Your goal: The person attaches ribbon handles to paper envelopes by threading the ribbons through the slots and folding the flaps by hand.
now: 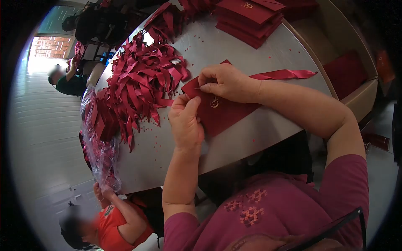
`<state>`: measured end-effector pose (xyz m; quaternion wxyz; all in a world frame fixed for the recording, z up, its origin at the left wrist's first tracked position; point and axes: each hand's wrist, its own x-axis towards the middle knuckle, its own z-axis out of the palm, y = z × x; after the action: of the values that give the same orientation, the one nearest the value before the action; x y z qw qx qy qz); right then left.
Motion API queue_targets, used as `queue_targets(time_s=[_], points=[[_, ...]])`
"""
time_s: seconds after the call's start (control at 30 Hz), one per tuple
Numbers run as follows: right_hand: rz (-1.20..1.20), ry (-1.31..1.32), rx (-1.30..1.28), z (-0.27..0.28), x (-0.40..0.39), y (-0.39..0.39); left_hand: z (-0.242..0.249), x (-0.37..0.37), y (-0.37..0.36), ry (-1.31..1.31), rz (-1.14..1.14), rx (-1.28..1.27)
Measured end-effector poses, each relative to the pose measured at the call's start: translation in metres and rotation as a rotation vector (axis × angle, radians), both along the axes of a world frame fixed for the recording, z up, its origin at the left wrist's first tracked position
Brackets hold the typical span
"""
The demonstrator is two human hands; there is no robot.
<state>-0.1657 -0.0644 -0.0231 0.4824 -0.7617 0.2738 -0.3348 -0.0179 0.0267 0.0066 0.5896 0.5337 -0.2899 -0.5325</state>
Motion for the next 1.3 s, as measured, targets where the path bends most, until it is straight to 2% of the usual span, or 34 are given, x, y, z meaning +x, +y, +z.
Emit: queue_targets(time_s=[0.07, 0.13, 0.27, 0.33, 0.57, 0.97, 1.3], points=[[-0.001, -0.007, -0.006, -0.001, 0.001, 0.000, -0.001, 0.002, -0.003, -0.005, -0.017, -0.067], [-0.003, -0.011, -0.013, 0.000, 0.001, 0.001, -0.004, 0.010, -0.007, 0.157, 0.015, 0.045], [0.020, -0.001, -0.004, 0.000, 0.001, 0.001, 0.003, 0.013, -0.007, 0.132, 0.104, 0.126], [0.028, 0.001, -0.022, 0.000, 0.001, 0.001, 0.003, 0.014, -0.007, 0.026, 0.124, 0.097], [0.030, 0.013, 0.000, 0.000, 0.000, 0.002, 0.000, 0.016, -0.005, 0.035, 0.152, 0.080], [0.034, 0.011, -0.042, 0.001, 0.003, 0.009, 0.000, 0.027, -0.008, 0.182, 0.111, 0.155], [0.047, -0.030, -0.001, 0.007, -0.002, 0.011, -0.001, 0.021, -0.001, 0.184, -0.028, 0.047]])
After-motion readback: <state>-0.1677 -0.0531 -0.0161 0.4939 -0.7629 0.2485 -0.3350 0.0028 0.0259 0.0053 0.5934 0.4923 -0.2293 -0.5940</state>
